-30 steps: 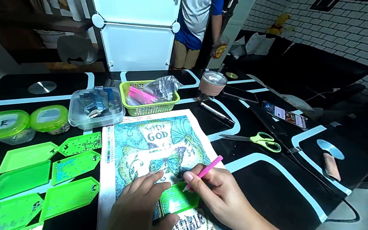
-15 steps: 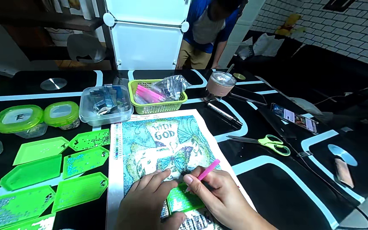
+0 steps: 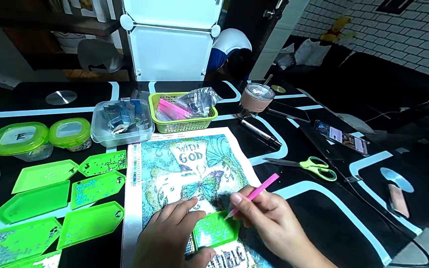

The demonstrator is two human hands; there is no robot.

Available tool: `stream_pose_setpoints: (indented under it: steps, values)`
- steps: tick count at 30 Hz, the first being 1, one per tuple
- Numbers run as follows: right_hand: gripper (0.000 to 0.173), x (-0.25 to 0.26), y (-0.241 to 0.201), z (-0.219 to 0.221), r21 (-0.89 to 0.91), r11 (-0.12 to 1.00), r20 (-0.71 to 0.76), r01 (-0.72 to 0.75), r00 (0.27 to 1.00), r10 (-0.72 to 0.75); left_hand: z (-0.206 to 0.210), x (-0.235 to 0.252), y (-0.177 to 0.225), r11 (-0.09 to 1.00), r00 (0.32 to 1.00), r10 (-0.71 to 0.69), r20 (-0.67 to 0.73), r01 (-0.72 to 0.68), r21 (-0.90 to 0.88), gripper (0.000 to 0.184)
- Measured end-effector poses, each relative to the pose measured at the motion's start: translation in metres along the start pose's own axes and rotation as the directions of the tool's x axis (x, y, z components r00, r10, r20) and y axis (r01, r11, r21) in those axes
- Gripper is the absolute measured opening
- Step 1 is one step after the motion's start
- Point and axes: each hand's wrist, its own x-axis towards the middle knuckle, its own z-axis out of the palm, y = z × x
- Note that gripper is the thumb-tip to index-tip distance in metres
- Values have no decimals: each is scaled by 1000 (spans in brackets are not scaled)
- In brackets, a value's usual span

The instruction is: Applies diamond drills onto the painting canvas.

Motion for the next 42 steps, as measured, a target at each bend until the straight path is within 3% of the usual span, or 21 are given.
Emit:
stream_pose_setpoints:
  steps: [4,8,14,25,34,39,42]
  values:
    - [26,-7,6,-34,81,974,-230,-214,946,227,-6,2,1,998,996,-24,86,28,-49,48]
    - [27,-17,23,-47,41,971,-330,-235,914,235,-9,3,0,997,993,-15,119,24,-74,49]
    - [24,-21,29,-42,-40,990,-306,-136,945,117,-13,4,2,996,988,-28,149,40,-79,51]
    - [24,-22,34,-41,-88,992,-272,-94,960,67,-13,3,-1,996,987,-17,157,30,-83,51]
    - [32,-24,33,-41,-412,911,-151,17,985,-87,-13,2,0,997,990,-19,141,30,-75,51]
    - [26,-18,11,-52,-237,948,-149,-212,972,180,-11,1,-1,997,994,-14,110,22,-76,50]
    - [14,-10,2,-36,-99,980,-207,-172,967,149,-7,0,-3,998,997,7,76,-2,-66,49]
